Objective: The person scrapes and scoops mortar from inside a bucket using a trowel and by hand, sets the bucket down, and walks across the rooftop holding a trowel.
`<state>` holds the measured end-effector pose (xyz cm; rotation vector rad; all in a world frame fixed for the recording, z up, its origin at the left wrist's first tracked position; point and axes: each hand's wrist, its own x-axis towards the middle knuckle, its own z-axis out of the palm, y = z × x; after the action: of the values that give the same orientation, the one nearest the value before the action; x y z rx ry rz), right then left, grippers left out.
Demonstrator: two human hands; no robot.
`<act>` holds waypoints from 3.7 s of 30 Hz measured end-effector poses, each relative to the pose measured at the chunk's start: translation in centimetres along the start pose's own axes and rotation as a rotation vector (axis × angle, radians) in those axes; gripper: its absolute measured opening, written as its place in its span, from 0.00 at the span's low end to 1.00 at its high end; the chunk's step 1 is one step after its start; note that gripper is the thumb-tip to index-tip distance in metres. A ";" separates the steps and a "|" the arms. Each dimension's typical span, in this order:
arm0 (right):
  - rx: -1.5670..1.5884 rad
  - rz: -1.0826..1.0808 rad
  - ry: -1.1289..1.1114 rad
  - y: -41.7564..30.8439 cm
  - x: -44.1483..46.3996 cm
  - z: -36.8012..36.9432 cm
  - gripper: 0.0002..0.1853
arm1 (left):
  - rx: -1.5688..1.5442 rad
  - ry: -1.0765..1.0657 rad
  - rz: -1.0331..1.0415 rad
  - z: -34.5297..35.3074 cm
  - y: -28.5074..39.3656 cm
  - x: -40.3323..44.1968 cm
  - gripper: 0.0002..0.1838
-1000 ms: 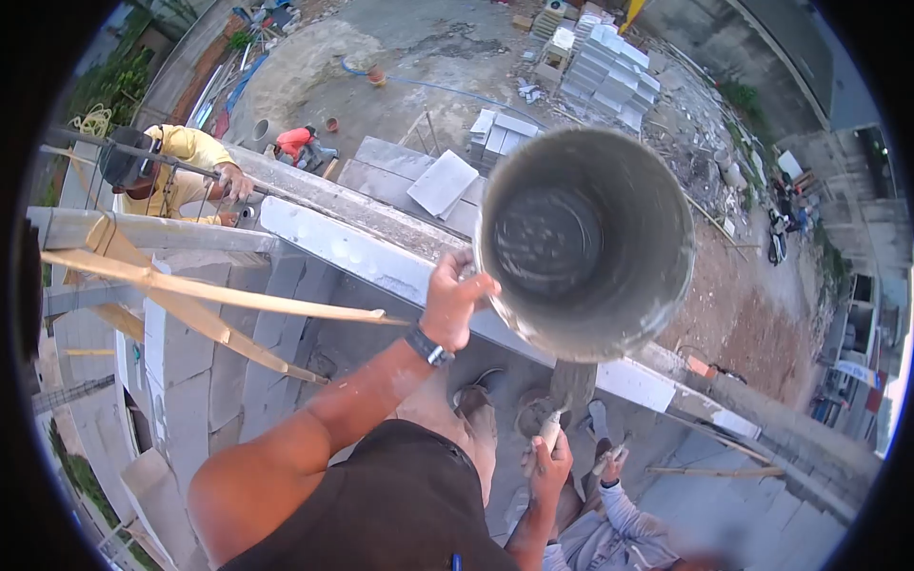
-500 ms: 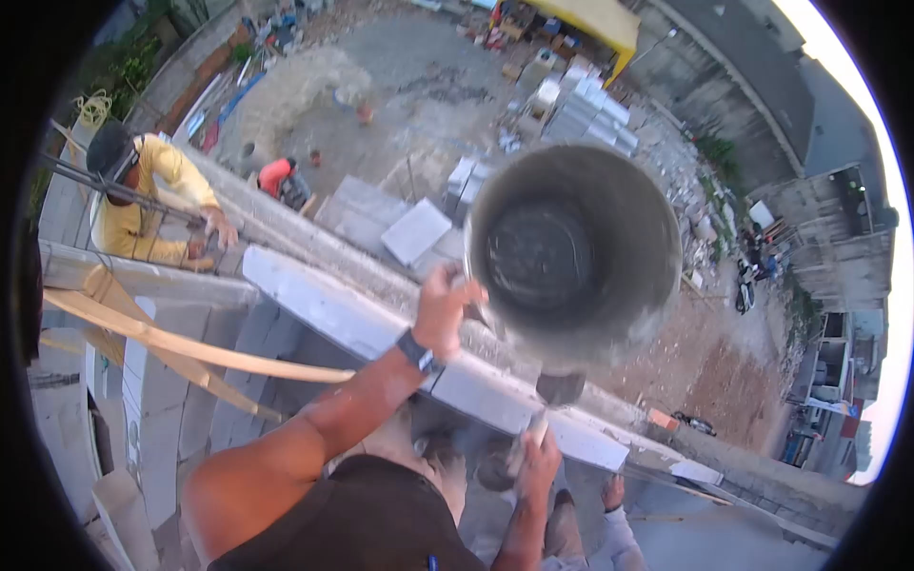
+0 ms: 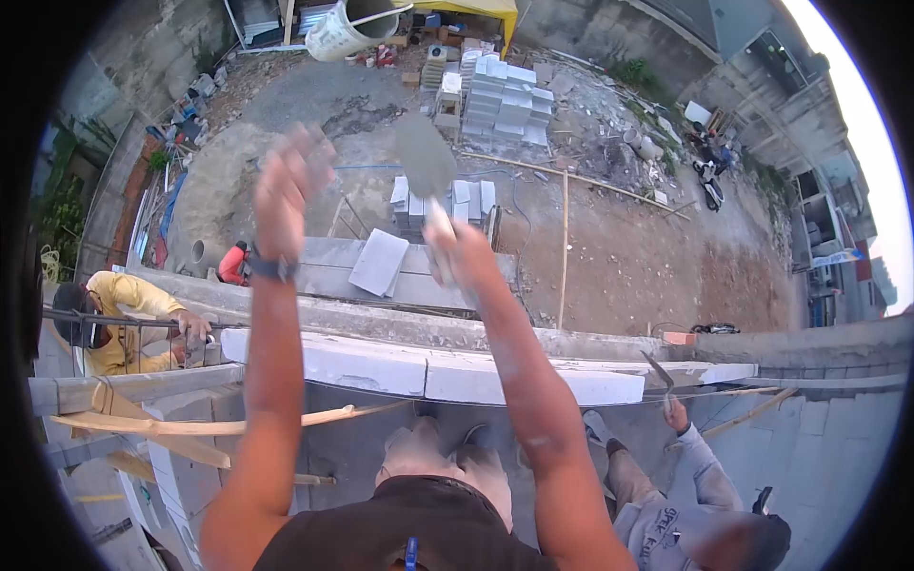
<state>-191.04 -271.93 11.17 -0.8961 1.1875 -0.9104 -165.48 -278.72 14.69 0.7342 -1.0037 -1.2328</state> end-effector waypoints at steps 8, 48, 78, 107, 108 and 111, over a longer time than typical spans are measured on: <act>0.073 0.151 0.302 9.4 -13.7 -5.6 0.13 | 0.039 -0.029 -0.611 -0.6 -9.3 -21.5 0.29; 0.088 0.088 0.541 12.5 -23.5 -8.6 0.10 | 0.281 -0.168 -0.591 1.5 -10.5 -24.7 0.33; -0.478 -0.116 0.756 26.3 -44.0 -7.0 0.19 | 0.394 -0.654 -0.872 15.2 -15.7 -36.6 0.32; 1.240 0.579 1.874 46.6 -53.0 23.4 0.16 | 1.012 -2.126 -0.886 28.9 -31.9 -50.4 0.27; 1.319 0.603 1.912 48.0 -52.7 24.7 0.15 | 1.003 -2.169 -0.863 28.9 -31.4 -51.8 0.27; 1.461 0.596 2.036 51.9 -50.5 28.9 0.16 | 1.027 -2.268 -0.845 28.7 -29.9 -55.7 0.27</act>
<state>-164.09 -203.41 -14.49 1.9655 1.4995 -1.6421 -205.40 -228.71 -12.24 0.0440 -3.6057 -2.1073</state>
